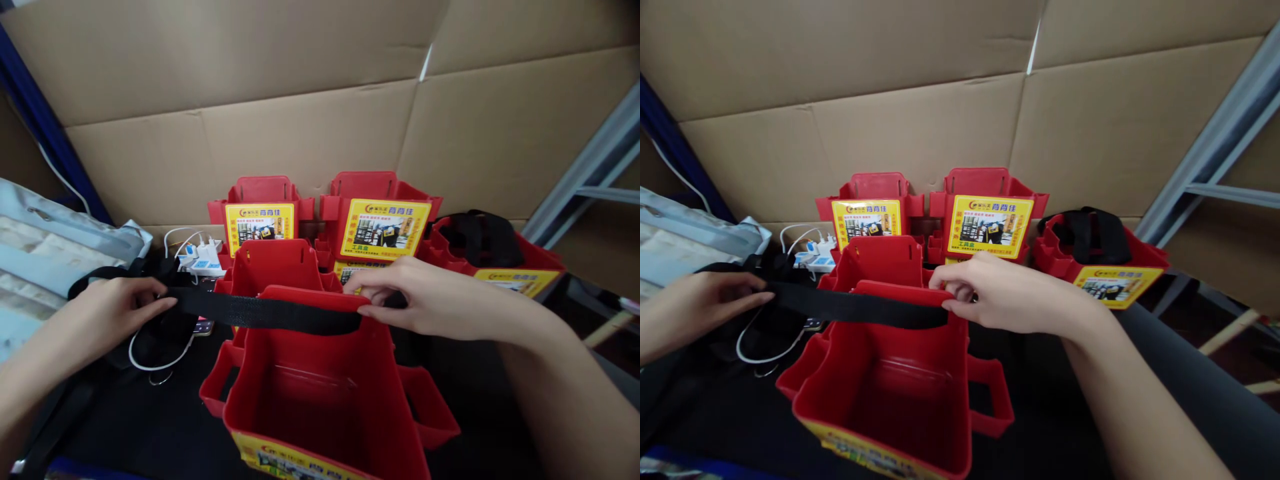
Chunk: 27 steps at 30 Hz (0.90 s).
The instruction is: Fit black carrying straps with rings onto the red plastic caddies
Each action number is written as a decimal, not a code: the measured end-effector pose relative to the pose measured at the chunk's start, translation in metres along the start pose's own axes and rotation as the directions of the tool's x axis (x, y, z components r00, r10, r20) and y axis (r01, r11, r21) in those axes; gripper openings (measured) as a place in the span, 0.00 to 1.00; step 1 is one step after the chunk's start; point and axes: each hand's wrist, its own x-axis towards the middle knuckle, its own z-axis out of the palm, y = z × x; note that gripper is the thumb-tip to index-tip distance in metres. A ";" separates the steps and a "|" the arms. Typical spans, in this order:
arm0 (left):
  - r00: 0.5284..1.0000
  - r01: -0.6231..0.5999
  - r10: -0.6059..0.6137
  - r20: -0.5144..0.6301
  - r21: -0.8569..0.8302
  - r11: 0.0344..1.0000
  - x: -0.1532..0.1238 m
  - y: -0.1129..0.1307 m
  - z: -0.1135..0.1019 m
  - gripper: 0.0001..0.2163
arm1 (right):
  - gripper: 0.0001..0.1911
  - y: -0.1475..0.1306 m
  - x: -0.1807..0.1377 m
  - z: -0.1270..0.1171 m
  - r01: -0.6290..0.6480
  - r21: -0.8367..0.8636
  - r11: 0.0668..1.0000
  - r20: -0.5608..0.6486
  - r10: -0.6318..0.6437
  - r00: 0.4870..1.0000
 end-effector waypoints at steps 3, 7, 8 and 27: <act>0.998 0.008 0.002 -0.061 0.165 0.986 -0.008 0.036 0.008 0.23 | 0.09 0.000 -0.001 0.001 -0.002 0.010 1.000 0.004 0.002 1.000; 0.964 -0.250 0.251 0.092 -0.018 0.968 -0.018 0.077 0.030 0.15 | 0.09 0.000 -0.003 0.001 0.013 -0.023 1.000 -0.003 -0.013 1.000; 0.956 -0.261 0.266 0.122 -0.051 0.964 -0.018 0.082 0.035 0.14 | 0.09 0.000 -0.003 0.001 0.013 -0.034 0.999 -0.006 -0.013 1.000; 0.894 -0.445 0.434 -0.114 -0.103 0.889 -0.031 0.092 0.037 0.06 | 0.14 -0.003 0.008 0.004 0.088 0.016 0.996 -0.086 -0.086 0.993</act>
